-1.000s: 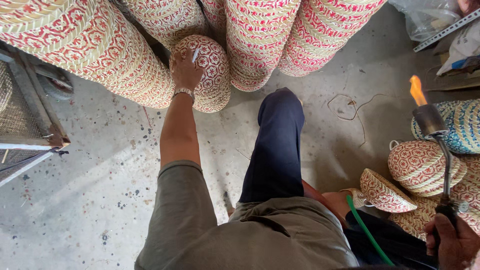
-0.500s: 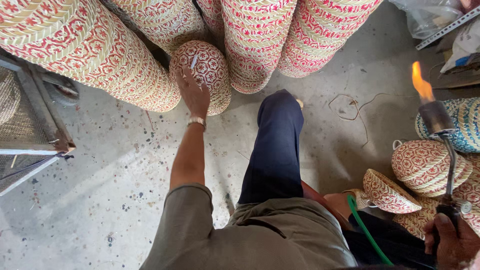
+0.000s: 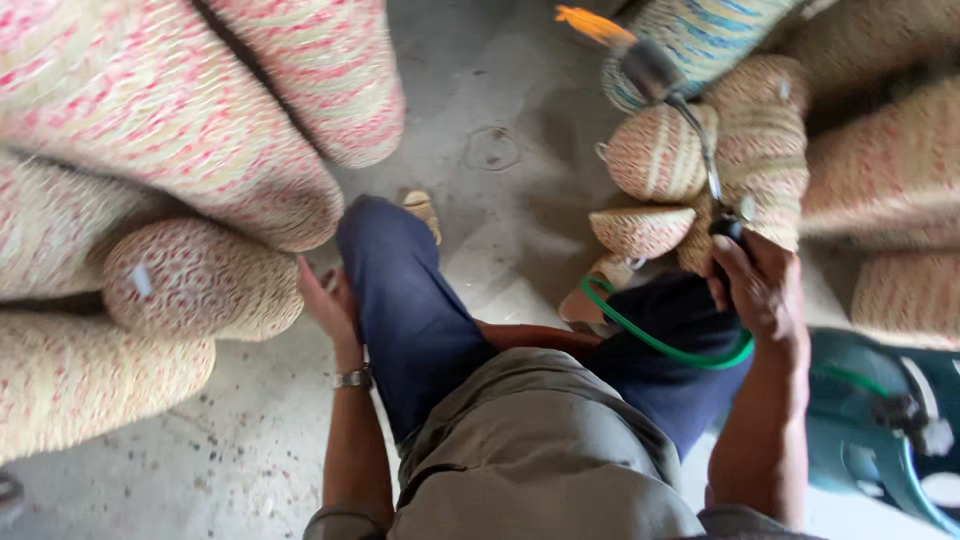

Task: The person sits on the floor and uses a blowtorch to apply heat to the surface of woven baskets. They pick up each basket, rotate it to treat different sides, and place it back down after finishing.

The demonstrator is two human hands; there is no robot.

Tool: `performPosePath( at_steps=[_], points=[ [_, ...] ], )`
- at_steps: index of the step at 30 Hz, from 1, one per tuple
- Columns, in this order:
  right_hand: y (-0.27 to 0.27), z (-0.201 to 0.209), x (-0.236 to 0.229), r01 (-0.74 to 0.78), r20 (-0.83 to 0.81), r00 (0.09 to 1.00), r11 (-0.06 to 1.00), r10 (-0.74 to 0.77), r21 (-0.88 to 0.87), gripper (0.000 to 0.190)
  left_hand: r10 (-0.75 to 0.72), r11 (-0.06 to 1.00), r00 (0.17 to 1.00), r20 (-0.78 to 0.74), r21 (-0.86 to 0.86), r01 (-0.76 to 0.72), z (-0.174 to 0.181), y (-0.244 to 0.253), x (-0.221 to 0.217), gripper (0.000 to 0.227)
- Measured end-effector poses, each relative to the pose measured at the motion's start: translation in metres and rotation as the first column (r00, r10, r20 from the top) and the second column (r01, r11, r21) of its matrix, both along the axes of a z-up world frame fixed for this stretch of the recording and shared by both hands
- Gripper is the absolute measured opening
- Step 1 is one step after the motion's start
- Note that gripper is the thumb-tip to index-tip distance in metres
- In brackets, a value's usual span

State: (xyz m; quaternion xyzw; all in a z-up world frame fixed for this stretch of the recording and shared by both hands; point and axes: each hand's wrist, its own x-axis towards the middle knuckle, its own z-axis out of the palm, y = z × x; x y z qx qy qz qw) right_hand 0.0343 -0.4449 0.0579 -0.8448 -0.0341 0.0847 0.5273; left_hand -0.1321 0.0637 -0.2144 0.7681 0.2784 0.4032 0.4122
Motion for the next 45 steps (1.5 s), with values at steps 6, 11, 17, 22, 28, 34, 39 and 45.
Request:
performPosePath(
  at_steps=[6,11,17,22,28,34,39,45],
  points=[
    [-0.035,-0.013,0.016,0.082,-0.04,0.996,0.987,-0.077,0.135,0.037,-0.273,0.95,0.961,-0.036,0.146,0.275,0.164,-0.056,0.084,0.039],
    [-0.056,-0.034,0.045,0.061,-0.084,0.996,0.954,-0.038,0.292,0.034,-0.61,0.689,0.73,-0.31,0.249,0.681,0.173,-0.15,0.173,0.043],
    [-0.063,-0.08,0.078,0.084,-0.175,0.985,0.882,-0.002,0.464,0.034,-0.775,0.224,0.184,-0.605,0.008,0.974,0.049,-0.275,0.253,0.051],
    [-0.062,-0.114,0.09,0.072,-0.271,0.95,0.735,0.155,0.674,0.03,-0.859,0.155,0.085,-0.504,-0.097,0.983,-0.044,-0.357,0.292,0.054],
    [-0.054,-0.131,0.104,0.094,-0.328,0.909,0.642,0.256,0.761,0.029,-0.967,0.107,-0.11,-0.229,-0.76,0.641,-0.117,-0.399,0.302,0.039],
    [-0.051,-0.133,0.107,0.108,-0.325,0.906,0.591,0.273,0.799,0.032,-0.982,-0.039,0.165,0.089,-0.959,0.281,-0.162,-0.399,0.281,0.049],
    [-0.056,-0.134,0.109,0.113,-0.323,0.911,0.599,0.256,0.793,0.025,-0.894,0.29,0.032,-0.447,-0.524,0.801,-0.147,-0.35,0.247,0.032],
    [-0.055,-0.134,0.108,0.09,-0.349,0.901,0.677,0.257,0.73,0.03,-0.704,0.613,0.481,-0.522,-0.104,0.783,-0.094,-0.25,0.206,0.04]
  ],
)
